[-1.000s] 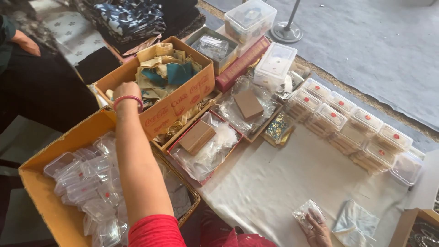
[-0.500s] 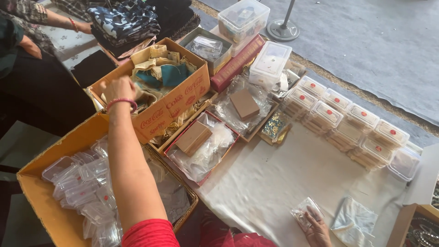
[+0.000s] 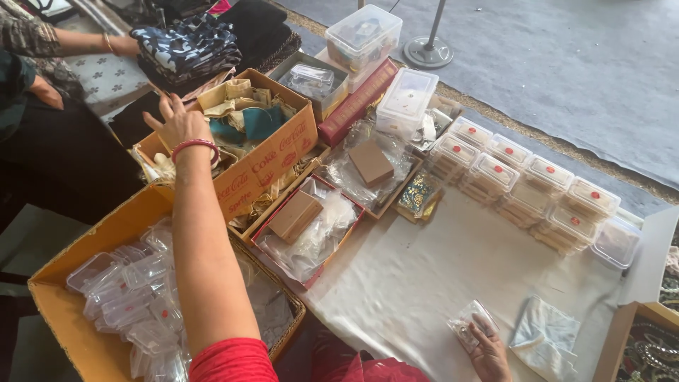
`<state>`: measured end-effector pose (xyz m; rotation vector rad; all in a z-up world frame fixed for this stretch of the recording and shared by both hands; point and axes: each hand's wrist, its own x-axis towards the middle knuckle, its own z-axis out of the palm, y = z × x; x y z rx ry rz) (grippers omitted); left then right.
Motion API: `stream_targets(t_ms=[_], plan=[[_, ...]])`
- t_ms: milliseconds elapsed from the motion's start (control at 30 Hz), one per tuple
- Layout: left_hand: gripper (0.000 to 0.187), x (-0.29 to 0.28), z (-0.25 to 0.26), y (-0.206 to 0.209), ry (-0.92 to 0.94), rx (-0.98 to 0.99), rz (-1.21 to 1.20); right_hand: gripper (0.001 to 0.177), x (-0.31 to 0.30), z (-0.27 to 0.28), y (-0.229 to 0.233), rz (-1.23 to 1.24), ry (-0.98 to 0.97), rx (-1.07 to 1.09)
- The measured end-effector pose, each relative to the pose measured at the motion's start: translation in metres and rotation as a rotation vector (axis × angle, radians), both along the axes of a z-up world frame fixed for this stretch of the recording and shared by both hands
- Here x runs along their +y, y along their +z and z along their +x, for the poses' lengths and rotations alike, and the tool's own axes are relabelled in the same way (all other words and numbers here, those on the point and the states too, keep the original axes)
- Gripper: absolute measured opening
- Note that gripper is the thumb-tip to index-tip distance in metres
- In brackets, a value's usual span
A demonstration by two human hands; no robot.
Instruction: The person handles various jewelry items, including bracelets and necklaces, placing them into small plastic bags and cloth pouches. They then transfer the wrapped items into small plastic containers and arrange them on the table.
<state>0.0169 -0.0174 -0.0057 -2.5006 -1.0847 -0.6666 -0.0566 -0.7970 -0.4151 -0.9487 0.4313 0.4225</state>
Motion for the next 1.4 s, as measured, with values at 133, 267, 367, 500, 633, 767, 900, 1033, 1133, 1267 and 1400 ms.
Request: stream_targets(t_ms=[133,267,367,500,633,767,900,1033,1133,1267,1400], plan=[[0.019,-0.04,0.002,0.021,0.061,0.214,-0.076,0.043,0.001,-0.001,0.001,0.009,-0.012,-0.007],[0.027,-0.092,0.025,0.019,-0.548,-0.162,-0.169,0.042,0.014,0.005,0.032,-0.073,0.021,0.052],[0.026,-0.197,0.041,0.014,-1.066,-0.266,-0.35,0.034,0.011,0.016,0.02,-0.05,0.065,0.006],[0.029,-0.323,0.065,-0.078,-1.684,-0.209,-0.759,0.02,0.023,0.019,0.059,-0.272,0.158,-0.05],[0.028,-0.415,0.081,-0.227,-1.403,0.326,-1.112,0.028,0.013,0.018,0.058,-0.716,0.191,-0.136],[0.042,-0.472,0.045,-0.279,-1.311,0.174,-0.732,0.018,0.007,0.006,0.067,-1.257,0.061,-0.335],[0.03,-0.505,-0.005,-0.286,-1.201,0.323,-0.886,0.017,0.013,-0.033,0.077,-1.873,0.15,-0.787],[0.035,-0.507,-0.041,-0.286,-1.245,0.393,-0.977,0.03,0.049,-0.063,0.12,-1.893,0.262,-0.985],[0.036,-0.507,-0.052,-0.298,-1.307,0.334,-0.893,0.048,0.069,-0.07,0.156,-1.952,0.116,-1.115],[0.02,-0.506,-0.053,-0.315,-1.303,0.295,-0.848,0.036,0.061,-0.057,0.121,-1.977,0.221,-0.916],[0.014,-0.504,-0.049,-0.306,-1.173,0.274,-1.015,0.026,0.058,-0.036,0.1,-1.47,-0.002,-0.789]])
